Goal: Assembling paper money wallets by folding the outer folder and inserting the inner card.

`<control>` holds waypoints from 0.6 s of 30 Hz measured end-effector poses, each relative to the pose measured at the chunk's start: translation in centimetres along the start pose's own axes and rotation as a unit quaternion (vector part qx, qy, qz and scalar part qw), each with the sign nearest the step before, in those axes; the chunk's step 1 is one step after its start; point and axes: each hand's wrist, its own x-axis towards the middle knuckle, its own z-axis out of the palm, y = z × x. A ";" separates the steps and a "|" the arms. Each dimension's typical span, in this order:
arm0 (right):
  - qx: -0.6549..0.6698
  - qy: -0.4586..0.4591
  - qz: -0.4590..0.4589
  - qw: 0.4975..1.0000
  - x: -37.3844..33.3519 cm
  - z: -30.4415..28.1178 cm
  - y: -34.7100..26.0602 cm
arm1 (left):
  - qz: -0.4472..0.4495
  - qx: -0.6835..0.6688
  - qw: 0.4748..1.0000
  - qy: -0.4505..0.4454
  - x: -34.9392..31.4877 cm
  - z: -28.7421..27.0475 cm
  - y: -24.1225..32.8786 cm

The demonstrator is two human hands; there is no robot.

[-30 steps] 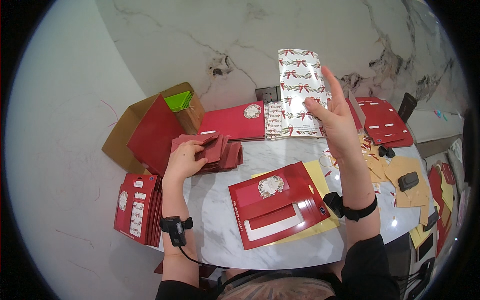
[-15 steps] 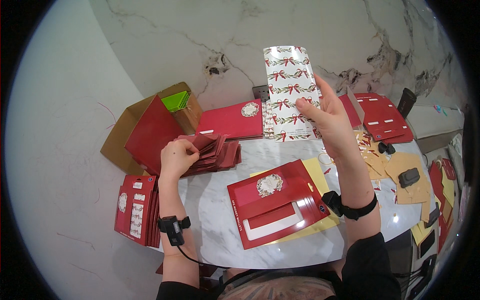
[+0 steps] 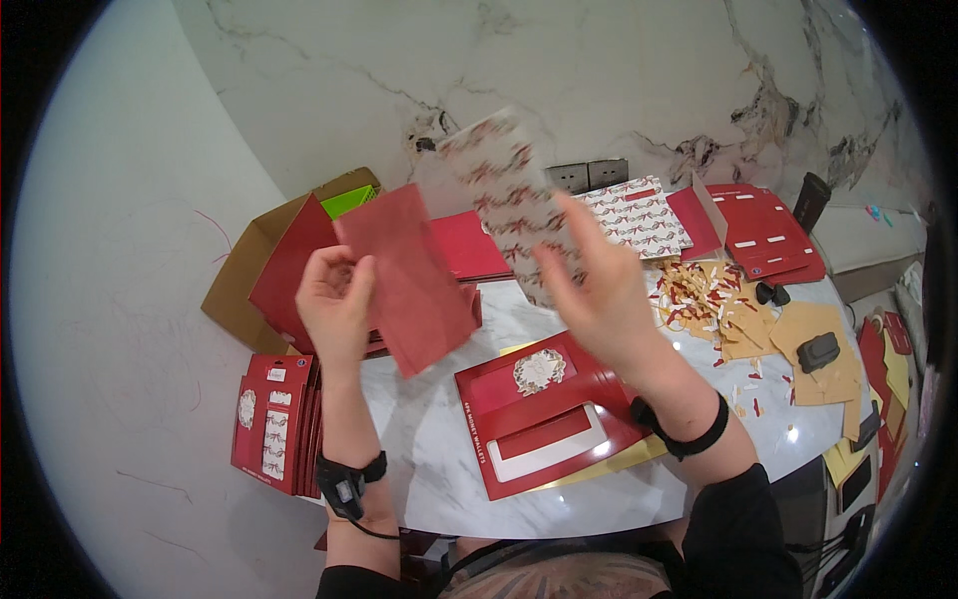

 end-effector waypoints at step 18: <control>0.032 -0.187 0.037 0.981 -2.6 2.7 -1.8 | 0.030 -0.114 0.987 -0.110 -5.0 5.8 -0.5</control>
